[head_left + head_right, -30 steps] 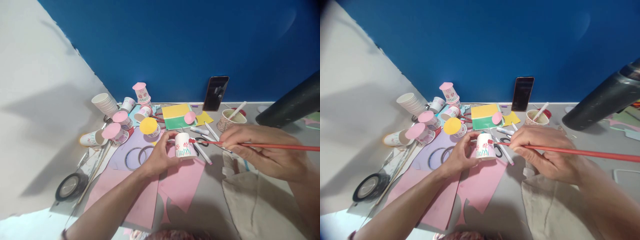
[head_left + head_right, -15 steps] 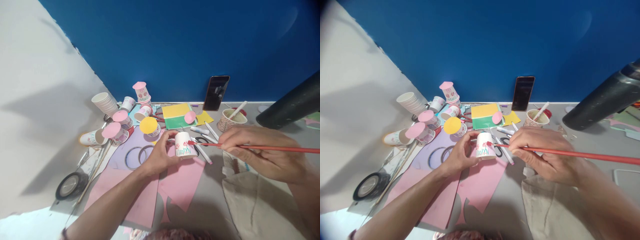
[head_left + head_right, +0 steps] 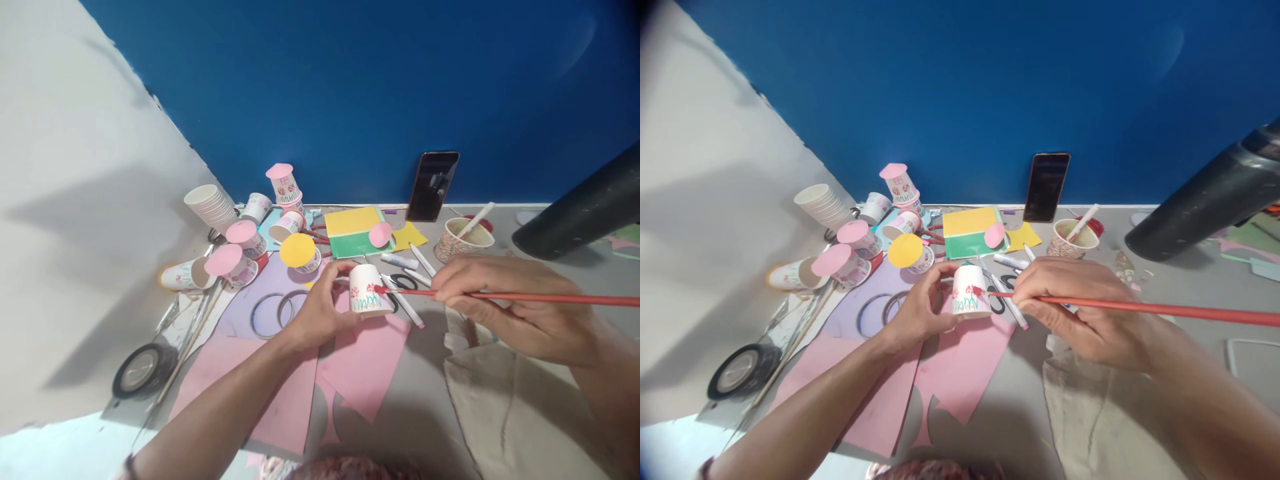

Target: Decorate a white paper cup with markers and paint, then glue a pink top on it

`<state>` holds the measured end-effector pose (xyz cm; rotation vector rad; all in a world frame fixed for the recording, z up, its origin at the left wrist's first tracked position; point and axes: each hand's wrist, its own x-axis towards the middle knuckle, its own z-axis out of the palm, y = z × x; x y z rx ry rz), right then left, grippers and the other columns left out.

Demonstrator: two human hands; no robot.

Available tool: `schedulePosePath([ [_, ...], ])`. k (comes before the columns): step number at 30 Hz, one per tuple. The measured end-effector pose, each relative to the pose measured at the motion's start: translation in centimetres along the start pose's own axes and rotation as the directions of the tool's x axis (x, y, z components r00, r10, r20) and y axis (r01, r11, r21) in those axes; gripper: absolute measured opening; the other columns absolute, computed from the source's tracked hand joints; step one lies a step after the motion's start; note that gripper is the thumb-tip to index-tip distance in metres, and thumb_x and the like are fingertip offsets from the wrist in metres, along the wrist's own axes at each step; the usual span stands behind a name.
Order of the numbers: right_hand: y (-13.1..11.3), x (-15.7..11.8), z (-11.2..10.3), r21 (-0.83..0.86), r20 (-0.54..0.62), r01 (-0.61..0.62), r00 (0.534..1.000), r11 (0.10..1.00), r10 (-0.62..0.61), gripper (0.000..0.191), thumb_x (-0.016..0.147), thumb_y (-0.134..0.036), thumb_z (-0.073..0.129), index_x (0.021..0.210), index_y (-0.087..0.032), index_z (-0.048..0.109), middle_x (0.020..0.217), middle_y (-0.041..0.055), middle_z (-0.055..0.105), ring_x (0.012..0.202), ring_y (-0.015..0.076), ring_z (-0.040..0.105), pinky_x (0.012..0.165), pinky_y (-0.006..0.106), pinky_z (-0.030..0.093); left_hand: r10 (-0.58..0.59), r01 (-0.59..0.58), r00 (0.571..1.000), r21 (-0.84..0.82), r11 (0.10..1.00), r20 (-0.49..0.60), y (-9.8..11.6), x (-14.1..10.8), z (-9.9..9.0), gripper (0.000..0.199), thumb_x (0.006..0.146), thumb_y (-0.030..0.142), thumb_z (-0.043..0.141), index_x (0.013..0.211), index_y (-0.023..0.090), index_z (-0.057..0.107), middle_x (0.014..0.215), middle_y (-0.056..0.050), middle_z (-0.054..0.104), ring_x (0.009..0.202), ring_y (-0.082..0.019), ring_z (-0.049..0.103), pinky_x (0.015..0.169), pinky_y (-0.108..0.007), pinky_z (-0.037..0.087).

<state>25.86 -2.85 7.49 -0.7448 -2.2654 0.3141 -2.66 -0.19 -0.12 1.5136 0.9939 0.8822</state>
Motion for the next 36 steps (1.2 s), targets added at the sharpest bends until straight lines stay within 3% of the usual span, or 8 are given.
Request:
schedulePosePath([
  [4,0.3,-0.4,0.0,-0.006,-0.105,-0.05,0.993,0.999,0.049,0.017,0.101,-0.017,0.06,0.102,-0.032,0.069,0.093,0.0,0.08,0.087,0.0208,0.079,0.075,0.035,0.063,-0.003,0.003,1.0,0.021,1.0,0.002,0.1,0.0,0.0,0.077,0.065,0.032,0.096,0.132,0.026,0.058,0.142,-0.011,0.063,0.125,-0.032,0.063,0.109,-0.047,0.051],
  [9,0.7,-0.6,-0.2,-0.083,-0.29,-0.202,0.942,0.976,0.17,0.012,0.101,-0.025,0.066,0.1,-0.033,0.075,0.093,0.0,0.082,0.087,0.0233,0.08,0.073,0.038,0.063,0.005,-0.001,0.999,0.114,0.994,-0.034,0.9,-0.1,0.2,0.076,0.066,0.032,0.094,0.132,0.025,0.057,0.142,-0.01,0.062,0.125,-0.031,0.063,0.109,-0.047,0.053],
  [17,0.8,-0.2,-1.3,-0.165,-0.561,-0.473,0.767,0.865,0.312,0.017,0.102,-0.044,0.065,0.091,-0.035,0.074,0.08,0.0032,0.081,0.068,0.0282,0.075,0.062,0.047,0.061,0.142,-0.099,0.979,0.27,0.958,-0.143,0.3,-0.1,0.6,0.064,0.072,0.029,0.084,0.13,0.025,0.055,0.14,-0.01,0.058,0.131,-0.03,0.058,0.107,-0.044,0.053],
  [23,2.7,0.0,-2.6,-0.322,-0.567,-0.522,0.774,0.789,0.281,0.027,0.098,-0.042,0.062,0.081,-0.025,0.074,0.068,0.0009,0.077,0.051,0.017,0.063,0.053,0.031,0.048,0.159,-0.086,0.96,0.298,0.951,-0.23,0.0,0.0,0.5,0.067,0.068,0.027,0.083,0.13,0.025,0.056,0.137,-0.011,0.056,0.131,-0.032,0.057,0.105,-0.047,0.053],
  [26,3.8,0.2,-4.1,-0.319,-0.623,-0.63,0.702,0.708,0.344,0.03,0.099,-0.042,0.057,0.085,-0.021,0.075,0.067,0.0022,0.076,0.054,0.0172,0.066,0.059,0.029,0.048,0.219,-0.123,0.937,0.327,0.937,-0.274,-0.5,0.3,0.2,0.064,0.072,0.029,0.08,0.131,0.026,0.058,0.137,-0.011,0.057,0.13,-0.033,0.058,0.104,-0.049,0.053],
  [30,5.0,0.6,-7.5,-0.342,-0.65,-0.75,0.624,0.566,0.435,0.03,0.101,-0.037,0.053,0.091,-0.02,0.075,0.08,0.0079,0.081,0.077,0.0242,0.076,0.076,0.033,0.053,0.253,-0.135,0.909,0.342,0.93,-0.331,-1.5,0.7,-0.2,0.062,0.072,0.029,0.077,0.131,0.028,0.059,0.135,-0.008,0.06,0.127,-0.032,0.061,0.103,-0.048,0.055],
  [33,6.3,0.7,-9.9,-0.369,-0.614,-0.799,0.593,0.474,0.522,0.029,0.102,-0.033,0.058,0.082,-0.018,0.073,0.087,0.0128,0.082,0.087,0.0271,0.076,0.086,0.036,0.051,0.252,-0.142,0.911,0.324,0.935,-0.328,-1.8,0.7,-0.1,0.064,0.073,0.032,0.079,0.133,0.027,0.058,0.136,-0.009,0.06,0.128,-0.033,0.061,0.102,-0.049,0.056],
  [36,8.3,0.3,-10.7,-0.35,-0.516,-0.843,0.538,0.41,0.666,0.034,0.107,-0.037,0.057,0.085,-0.016,0.074,0.086,0.0102,0.08,0.084,0.0225,0.075,0.085,0.034,0.055,0.239,-0.14,0.929,0.331,0.933,-0.284,-1.6,0.5,0.1,0.062,0.073,0.034,0.081,0.131,0.027,0.06,0.136,-0.011,0.061,0.126,-0.035,0.062,0.103,-0.053,0.056],
])
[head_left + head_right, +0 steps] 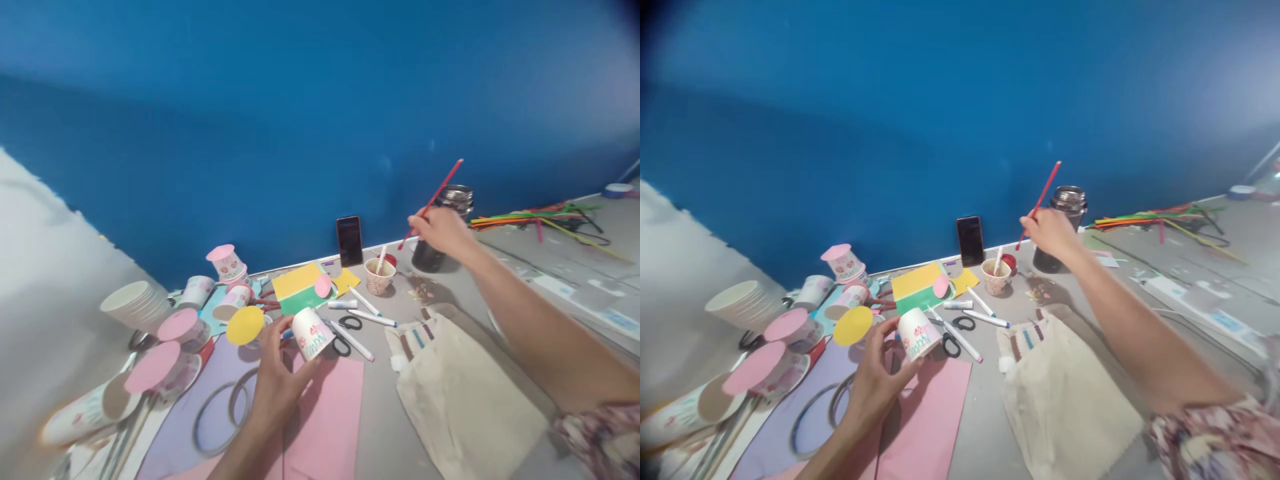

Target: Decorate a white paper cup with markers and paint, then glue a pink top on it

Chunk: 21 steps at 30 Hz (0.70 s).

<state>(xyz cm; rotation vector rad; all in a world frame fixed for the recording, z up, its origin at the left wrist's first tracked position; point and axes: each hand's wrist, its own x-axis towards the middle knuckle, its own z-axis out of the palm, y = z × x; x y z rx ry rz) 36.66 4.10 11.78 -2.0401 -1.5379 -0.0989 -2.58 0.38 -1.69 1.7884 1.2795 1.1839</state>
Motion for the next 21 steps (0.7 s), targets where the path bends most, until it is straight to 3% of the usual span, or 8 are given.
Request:
schedulePosePath([
  [2,0.5,0.7,1.4,-0.018,0.105,-0.042,0.994,0.999,0.044,0.031,0.108,-0.039,0.059,0.098,-0.014,0.075,0.097,0.0083,0.079,0.087,0.0202,0.075,0.086,0.036,0.06,0.007,-0.007,1.0,-0.003,1.0,0.023,0.1,0.0,0.0,0.061,0.073,0.036,0.081,0.13,0.027,0.061,0.136,-0.011,0.061,0.125,-0.036,0.063,0.104,-0.056,0.055],
  [4,0.6,1.4,3.2,-0.031,0.182,-0.062,0.981,0.998,0.067,0.032,0.104,-0.041,0.068,0.124,-0.016,0.07,0.123,0.0094,0.074,0.103,0.022,0.073,0.091,0.042,0.063,0.013,-0.012,0.999,-0.01,1.0,0.032,0.0,0.1,0.0,0.061,0.074,0.037,0.081,0.131,0.028,0.061,0.136,-0.011,0.061,0.125,-0.036,0.063,0.105,-0.058,0.055],
  [7,0.4,2.5,5.5,-0.032,0.258,-0.075,0.963,0.997,0.081,0.038,0.103,-0.04,0.07,0.134,-0.018,0.066,0.136,0.0115,0.069,0.114,0.0255,0.071,0.096,0.047,0.063,0.011,-0.01,1.0,-0.015,1.0,0.018,-0.6,0.4,0.1,0.062,0.073,0.04,0.082,0.13,0.027,0.061,0.135,-0.012,0.06,0.126,-0.037,0.062,0.103,-0.057,0.057],
  [15,-0.5,5.3,7.8,-0.013,0.285,-0.126,0.951,0.992,0.124,0.039,0.103,-0.039,0.07,0.136,-0.019,0.065,0.138,0.0116,0.068,0.116,0.026,0.07,0.097,0.048,0.063,0.042,-0.043,0.999,-0.04,0.998,-0.025,-2.3,0.6,0.6,0.063,0.078,0.047,0.081,0.134,0.026,0.061,0.136,-0.012,0.059,0.127,-0.036,0.064,0.098,-0.052,0.062],
  [19,-0.3,3.6,6.7,0.02,0.205,-0.09,0.975,0.996,0.084,0.035,0.104,-0.042,0.068,0.13,-0.018,0.068,0.13,0.0101,0.071,0.11,0.0242,0.072,0.095,0.046,0.063,-0.005,0.006,0.999,-0.042,0.999,0.032,-0.6,0.2,0.3,0.063,0.078,0.041,0.082,0.134,0.026,0.058,0.135,-0.012,0.059,0.128,-0.034,0.064,0.101,-0.049,0.06],
  [21,0.0,1.8,5.7,0.031,0.13,-0.055,0.99,0.998,0.051,0.03,0.108,-0.038,0.056,0.119,-0.016,0.073,0.111,0.0085,0.08,0.1,0.0232,0.075,0.096,0.04,0.058,-0.029,0.035,0.997,-0.086,0.996,0.067,0.3,0.1,0.1,0.07,0.079,0.038,0.081,0.141,0.026,0.05,0.142,-0.013,0.056,0.122,-0.031,0.067,0.097,-0.046,0.061],
])
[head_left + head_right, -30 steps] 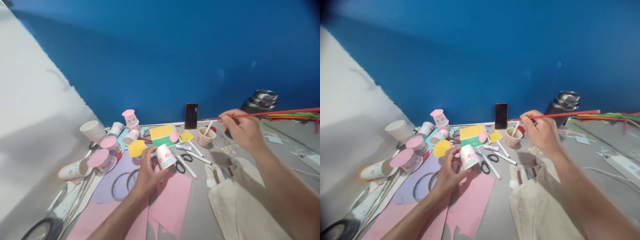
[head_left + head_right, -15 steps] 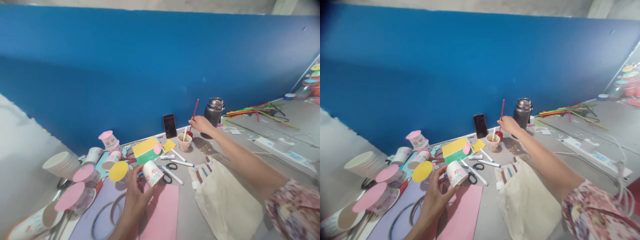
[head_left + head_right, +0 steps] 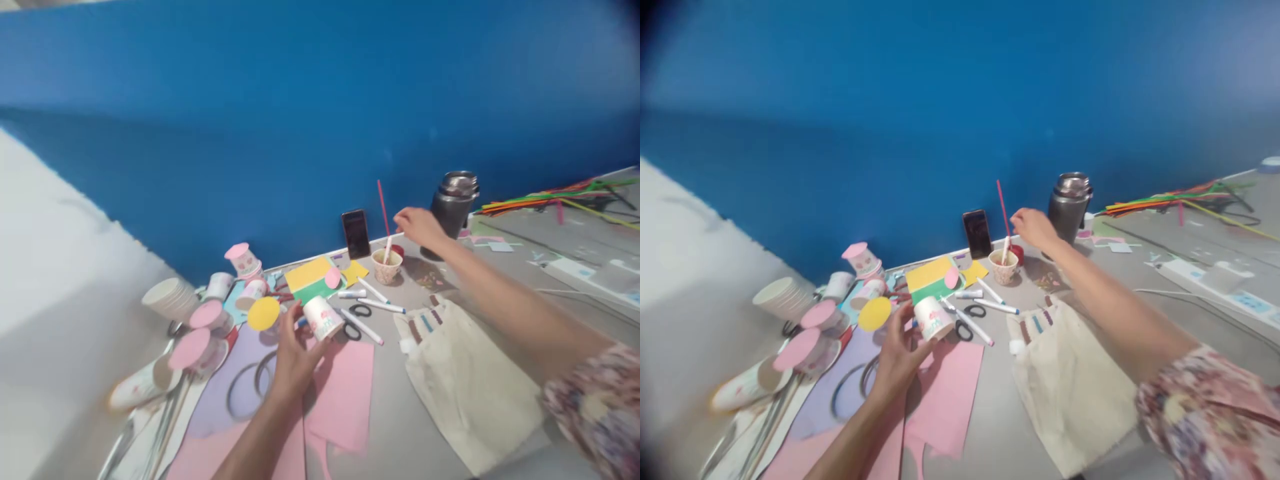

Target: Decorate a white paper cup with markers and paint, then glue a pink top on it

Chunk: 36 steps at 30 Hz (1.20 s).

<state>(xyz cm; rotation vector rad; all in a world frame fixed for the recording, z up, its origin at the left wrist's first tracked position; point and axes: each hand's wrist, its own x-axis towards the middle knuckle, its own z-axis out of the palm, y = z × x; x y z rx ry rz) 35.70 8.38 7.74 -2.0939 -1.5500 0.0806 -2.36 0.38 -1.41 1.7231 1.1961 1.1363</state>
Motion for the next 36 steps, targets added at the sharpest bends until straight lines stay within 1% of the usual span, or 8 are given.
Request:
schedulePosePath([
  [2,0.4,-2.3,-0.6,-0.004,-0.049,0.033,0.998,0.999,-0.033,0.033,0.107,-0.032,0.047,0.106,-0.017,0.077,0.097,0.0087,0.084,0.091,0.0242,0.075,0.088,0.034,0.054,-0.023,0.023,1.0,0.011,1.0,0.004,0.5,0.0,-0.1,0.074,0.08,0.035,0.081,0.145,0.027,0.047,0.145,-0.014,0.053,0.12,-0.029,0.067,0.095,-0.044,0.06],
  [5,0.8,-6.2,-0.7,-0.013,-0.037,0.09,0.995,0.996,-0.091,0.033,0.101,-0.033,0.048,0.092,-0.02,0.077,0.089,0.0073,0.084,0.074,0.0221,0.072,0.07,0.031,0.048,0.052,-0.051,0.998,0.059,0.997,-0.027,0.4,0.0,-0.2,0.068,0.077,0.029,0.081,0.138,0.027,0.053,0.141,-0.011,0.053,0.132,-0.03,0.058,0.104,-0.046,0.057],
  [8,0.4,-9.7,0.1,-0.056,0.043,0.152,0.988,0.987,-0.15,0.034,0.098,-0.041,0.052,0.079,-0.023,0.074,0.073,0.0044,0.078,0.065,0.0211,0.068,0.061,0.03,0.043,0.103,-0.101,0.995,0.059,0.993,-0.02,0.0,0.1,-0.1,0.064,0.074,0.025,0.08,0.134,0.026,0.056,0.138,-0.01,0.053,0.132,-0.03,0.055,0.105,-0.048,0.055],
  [12,-0.9,-12.7,1.5,-0.137,0.158,0.245,0.962,0.96,-0.223,0.034,0.098,-0.044,0.055,0.076,-0.025,0.072,0.071,0.0036,0.076,0.066,0.0217,0.068,0.061,0.03,0.037,0.116,-0.116,0.993,0.06,0.991,-0.001,-0.1,0.0,0.0,0.064,0.075,0.023,0.077,0.135,0.024,0.054,0.139,-0.011,0.053,0.133,-0.031,0.055,0.109,-0.051,0.053],
  [18,-2.2,-13.9,3.2,-0.187,0.276,0.329,0.922,0.926,-0.272,0.022,0.095,-0.034,0.063,0.08,-0.024,0.074,0.076,0.0046,0.078,0.069,0.0209,0.069,0.059,0.03,0.029,0.105,-0.105,0.994,0.025,0.994,-0.008,0.2,-0.1,0.0,0.065,0.076,0.026,0.08,0.135,0.024,0.055,0.14,-0.01,0.054,0.132,-0.03,0.058,0.106,-0.048,0.056],
  [26,-0.3,-14.2,6.5,-0.112,0.258,0.337,0.918,0.935,-0.3,0.013,0.095,-0.035,0.07,0.091,-0.023,0.074,0.099,0.0059,0.079,0.088,0.0237,0.073,0.067,0.031,0.041,0.034,-0.035,0.998,-0.008,0.999,-0.061,0.3,0.0,0.0,0.064,0.074,0.024,0.079,0.134,0.025,0.057,0.139,-0.01,0.056,0.126,-0.027,0.063,0.1,-0.042,0.06],
  [31,0.1,-15.5,7.5,-0.065,0.211,0.353,0.919,0.934,-0.333,0.02,0.103,-0.033,0.059,0.096,-0.024,0.075,0.099,0.0068,0.077,0.094,0.0227,0.073,0.076,0.031,0.048,0.041,-0.037,0.997,0.064,0.997,-0.063,0.7,-0.1,-0.3,0.062,0.077,0.02,0.074,0.136,0.026,0.055,0.14,-0.009,0.056,0.129,-0.027,0.063,0.1,-0.041,0.061],
  [36,-2.5,-17.0,6.9,0.044,0.328,0.486,0.819,0.873,-0.472,0.023,0.104,-0.036,0.058,0.091,-0.023,0.071,0.095,0.0049,0.077,0.091,0.0228,0.073,0.077,0.033,0.047,0.066,-0.06,0.995,0.075,0.995,-0.072,0.2,0.0,-0.3,0.066,0.075,0.016,0.071,0.138,0.026,0.054,0.142,-0.01,0.054,0.133,-0.029,0.06,0.102,-0.042,0.06],
])
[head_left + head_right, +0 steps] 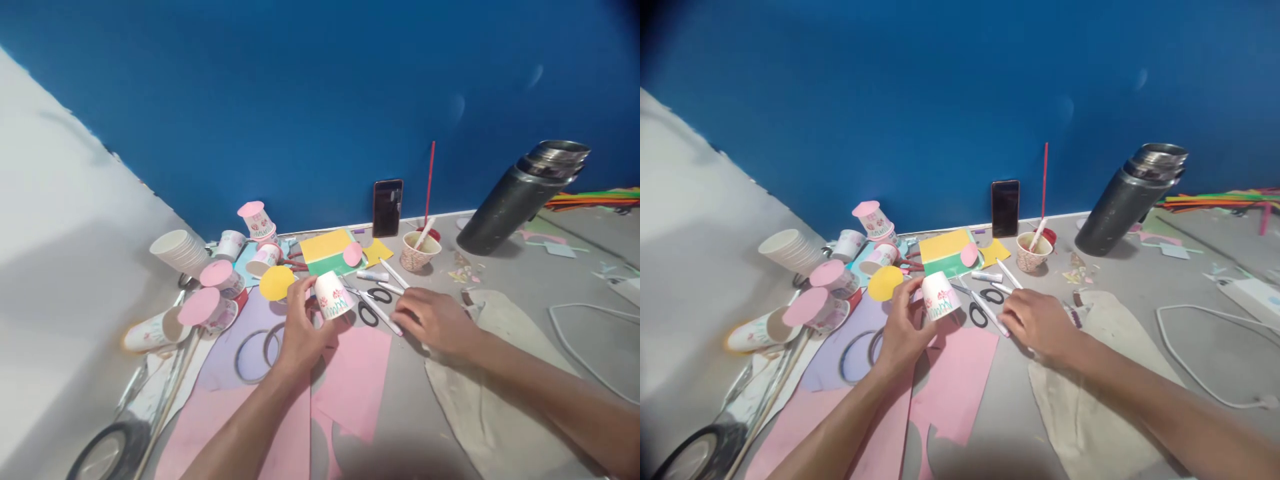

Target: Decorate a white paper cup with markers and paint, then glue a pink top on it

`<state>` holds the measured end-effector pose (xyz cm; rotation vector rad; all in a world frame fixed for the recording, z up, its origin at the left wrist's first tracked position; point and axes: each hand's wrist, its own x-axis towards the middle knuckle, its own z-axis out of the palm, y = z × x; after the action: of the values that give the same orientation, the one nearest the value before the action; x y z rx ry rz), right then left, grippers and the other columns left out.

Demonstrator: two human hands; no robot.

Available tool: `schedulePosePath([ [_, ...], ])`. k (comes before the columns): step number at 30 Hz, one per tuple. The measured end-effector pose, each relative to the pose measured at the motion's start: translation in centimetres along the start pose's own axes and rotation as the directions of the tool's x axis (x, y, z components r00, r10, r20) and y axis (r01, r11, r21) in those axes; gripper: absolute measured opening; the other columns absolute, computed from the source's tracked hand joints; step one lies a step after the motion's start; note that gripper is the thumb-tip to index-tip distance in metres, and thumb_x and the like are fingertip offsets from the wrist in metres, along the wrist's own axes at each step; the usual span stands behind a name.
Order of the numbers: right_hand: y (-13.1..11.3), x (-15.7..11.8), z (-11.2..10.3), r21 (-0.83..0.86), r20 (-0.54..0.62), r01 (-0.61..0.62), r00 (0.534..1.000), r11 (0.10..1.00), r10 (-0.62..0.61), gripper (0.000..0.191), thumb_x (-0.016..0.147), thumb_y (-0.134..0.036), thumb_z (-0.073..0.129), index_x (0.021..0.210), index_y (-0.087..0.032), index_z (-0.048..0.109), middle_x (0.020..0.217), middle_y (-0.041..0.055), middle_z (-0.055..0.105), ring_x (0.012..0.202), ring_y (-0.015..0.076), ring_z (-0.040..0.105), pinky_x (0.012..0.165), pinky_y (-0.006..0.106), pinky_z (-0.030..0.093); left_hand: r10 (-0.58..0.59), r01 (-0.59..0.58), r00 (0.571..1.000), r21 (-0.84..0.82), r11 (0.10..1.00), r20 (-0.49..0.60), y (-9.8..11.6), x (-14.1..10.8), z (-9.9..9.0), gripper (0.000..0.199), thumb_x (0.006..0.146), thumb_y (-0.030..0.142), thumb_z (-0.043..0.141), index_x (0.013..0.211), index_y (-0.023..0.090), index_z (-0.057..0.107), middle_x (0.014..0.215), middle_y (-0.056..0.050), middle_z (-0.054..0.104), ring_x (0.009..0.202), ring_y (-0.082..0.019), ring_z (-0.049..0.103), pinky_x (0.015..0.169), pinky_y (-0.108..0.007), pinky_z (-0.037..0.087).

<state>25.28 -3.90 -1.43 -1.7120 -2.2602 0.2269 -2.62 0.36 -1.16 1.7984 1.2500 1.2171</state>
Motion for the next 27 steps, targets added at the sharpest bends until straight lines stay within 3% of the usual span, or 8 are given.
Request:
schedulePosePath([
  [6,-2.4,1.9,-0.3,-0.052,0.178,-0.035,0.983,0.998,0.043,0.027,0.094,-0.042,0.072,0.114,-0.024,0.069,0.105,0.0066,0.081,0.098,0.0308,0.075,0.074,0.035,0.044,0.015,-0.015,1.0,-0.01,1.0,0.004,-0.2,-0.2,0.2,0.067,0.074,0.016,0.072,0.137,0.024,0.054,0.14,-0.011,0.054,0.134,-0.029,0.058,0.103,-0.043,0.059],
  [10,-1.8,2.5,0.5,0.011,0.252,-0.151,0.957,0.988,0.143,0.028,0.092,-0.034,0.068,0.119,-0.026,0.067,0.088,0.0012,0.079,0.079,0.0261,0.074,0.065,0.031,0.037,-0.022,0.023,0.999,-0.042,0.999,0.026,-0.1,-0.4,0.2,0.068,0.073,0.014,0.071,0.138,0.025,0.054,0.141,-0.011,0.053,0.133,-0.029,0.058,0.103,-0.043,0.058],
  [16,-1.0,1.8,-0.1,0.332,0.153,-0.198,0.976,0.922,0.154,0.044,0.091,-0.027,0.058,0.135,-0.027,0.061,0.071,-0.0039,0.069,0.063,0.0193,0.064,0.065,0.031,0.043,-0.079,0.082,0.995,-0.063,0.995,0.057,0.3,-0.3,0.2,0.068,0.073,0.021,0.081,0.136,0.026,0.056,0.141,-0.011,0.052,0.13,-0.029,0.058,0.1,-0.043,0.058],
  [18,-0.7,1.4,-0.2,0.563,0.138,-0.2,0.98,0.802,0.147,0.036,0.095,-0.032,0.057,0.13,-0.026,0.065,0.075,-0.0021,0.067,0.059,0.016,0.06,0.062,0.03,0.045,-0.074,0.078,0.995,-0.05,0.996,0.064,0.4,-0.3,0.1,0.066,0.074,0.022,0.081,0.135,0.027,0.057,0.14,-0.01,0.053,0.129,-0.03,0.058,0.099,-0.043,0.058],
  [20,-0.4,1.0,-0.1,0.788,0.187,-0.207,0.978,0.579,0.094,0.033,0.096,-0.038,0.061,0.125,-0.025,0.069,0.087,0.0027,0.069,0.063,0.0155,0.061,0.057,0.029,0.047,-0.038,0.042,0.997,-0.045,0.998,0.072,0.3,-0.3,0.2,0.063,0.075,0.021,0.079,0.133,0.027,0.056,0.138,-0.01,0.054,0.13,-0.029,0.058,0.1,-0.043,0.058],
  [23,0.0,0.2,0.0,0.947,0.228,-0.205,0.971,0.246,-0.072,0.055,0.085,-0.036,0.078,0.138,-0.027,0.066,0.113,0.0093,0.071,0.086,0.0211,0.069,0.069,0.033,0.058,0.023,-0.017,0.995,-0.065,0.998,0.097,0.3,-0.4,0.3,0.065,0.074,0.011,0.072,0.135,0.027,0.054,0.14,-0.01,0.053,0.133,-0.028,0.057,0.104,-0.044,0.058],
  [25,-0.3,-0.2,-0.2,0.974,0.194,-0.171,0.969,0.148,-0.155,0.078,0.076,-0.032,0.087,0.149,-0.031,0.059,0.123,0.0103,0.069,0.097,0.024,0.07,0.084,0.04,0.061,0.036,-0.026,0.992,-0.083,0.996,0.124,0.2,-0.4,0.4,0.069,0.072,0.007,0.067,0.136,0.027,0.053,0.141,-0.01,0.051,0.134,-0.027,0.057,0.106,-0.043,0.058],
  [27,-0.8,-0.5,-0.4,0.981,0.167,-0.146,0.972,0.13,-0.164,0.09,0.071,-0.031,0.091,0.154,-0.034,0.055,0.126,0.0102,0.068,0.099,0.0246,0.07,0.088,0.043,0.061,0.029,-0.015,0.989,-0.095,0.995,0.142,0.2,-0.4,0.5,0.068,0.073,0.006,0.066,0.136,0.027,0.053,0.14,-0.01,0.051,0.132,-0.027,0.058,0.106,-0.043,0.058],
])
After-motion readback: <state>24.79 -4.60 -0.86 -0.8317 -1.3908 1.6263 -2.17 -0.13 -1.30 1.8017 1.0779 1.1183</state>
